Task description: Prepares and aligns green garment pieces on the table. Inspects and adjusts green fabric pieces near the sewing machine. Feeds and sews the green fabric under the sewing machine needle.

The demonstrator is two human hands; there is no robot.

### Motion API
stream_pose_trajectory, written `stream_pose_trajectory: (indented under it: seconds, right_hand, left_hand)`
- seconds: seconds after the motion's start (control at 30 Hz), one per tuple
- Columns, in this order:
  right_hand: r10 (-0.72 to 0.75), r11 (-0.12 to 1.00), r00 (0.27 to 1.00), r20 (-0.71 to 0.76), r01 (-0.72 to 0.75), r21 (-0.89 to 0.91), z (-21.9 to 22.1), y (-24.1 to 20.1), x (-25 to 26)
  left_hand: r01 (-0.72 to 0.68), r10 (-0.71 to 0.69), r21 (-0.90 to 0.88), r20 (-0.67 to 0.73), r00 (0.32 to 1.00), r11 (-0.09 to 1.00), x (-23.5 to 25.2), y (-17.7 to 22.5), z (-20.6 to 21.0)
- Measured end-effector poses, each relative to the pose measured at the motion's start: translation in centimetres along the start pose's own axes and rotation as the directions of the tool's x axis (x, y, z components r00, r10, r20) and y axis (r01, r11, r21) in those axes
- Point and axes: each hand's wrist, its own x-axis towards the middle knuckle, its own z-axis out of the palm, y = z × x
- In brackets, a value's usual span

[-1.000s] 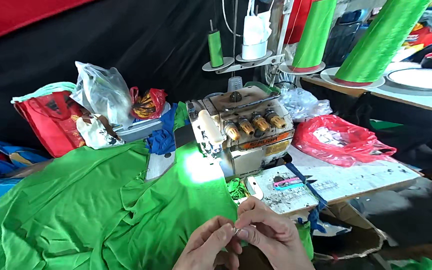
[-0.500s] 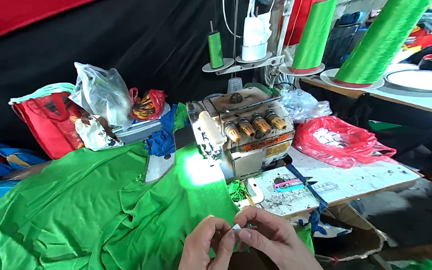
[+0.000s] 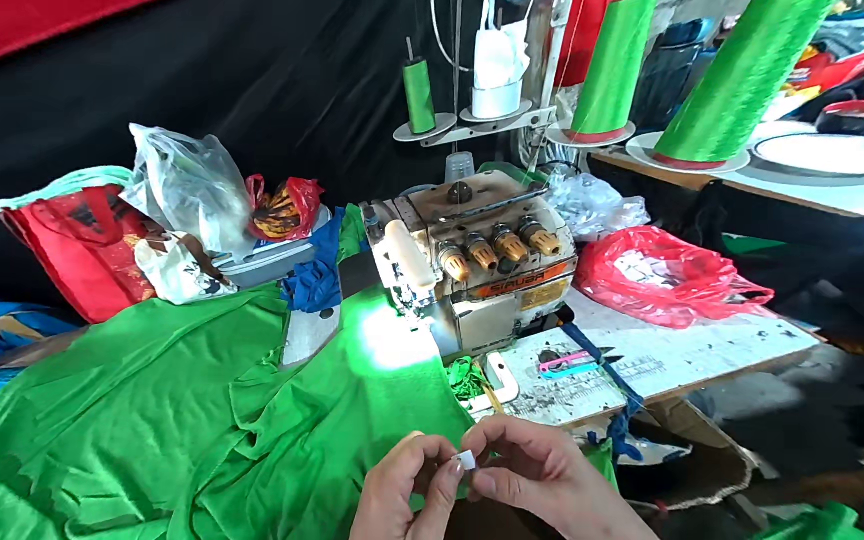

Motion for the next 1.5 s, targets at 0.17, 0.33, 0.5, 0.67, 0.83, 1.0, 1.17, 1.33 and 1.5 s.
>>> stream_pose_trajectory:
  seconds: [0.17,0.33,0.5,0.67,0.83,1.0,1.17,1.33,1.5]
  right_hand:
    - [-0.025,0.997,0.997,-0.067,0.02,-0.069,0.6,0.0,0.0]
    - [-0.01,0.994,0.996,-0.09,0.0,-0.107,0.8,-0.4,0.6]
    - [0.054,0.988,0.991,-0.119,-0.071,-0.138,1.3,-1.7,1.8]
    - [0.017,0.989,0.997,-0.07,-0.027,-0.144,0.9,-1.8,3.7]
    - [-0.052,0.928,0.98,-0.19,-0.023,-0.372,-0.5,0.1,5.4]
    - [0.142,0.912,0.967,-0.213,-0.212,-0.351,-0.3,1.8,5.9]
    - [0.065,0.954,0.971,-0.232,-0.128,-0.269,0.9,-0.4,6.1]
    - [0.121,0.953,0.962,-0.244,-0.181,-0.242,0.5,0.1,6.8]
    - [0.06,0.963,0.986,-0.155,-0.098,-0.249,0.1,-0.7,6.5]
  left_hand:
    - [-0.042,0.042,0.062,-0.001,0.999,0.997,0.1,-0.2,-0.1]
    - [0.012,-0.011,0.033,-0.028,1.0,0.999,0.6,0.2,-0.3]
    - [0.059,-0.054,0.072,-0.077,0.996,0.996,1.5,1.6,-0.9]
    - [-0.068,0.053,0.232,0.07,0.996,0.97,3.8,1.9,-3.3]
    - [-0.128,0.185,0.409,-0.103,0.977,0.904,6.6,0.4,-4.9]
    - [-0.122,0.348,0.652,-0.228,0.909,0.749,7.9,-3.1,-4.5]
    - [-0.193,0.411,0.741,-0.121,0.904,0.644,7.2,-4.2,-4.5]
    - [-0.311,0.444,0.725,0.007,0.896,0.615,6.9,-4.8,-6.8]
    - [-0.332,0.395,0.706,0.081,0.915,0.625,6.5,-3.8,-7.8]
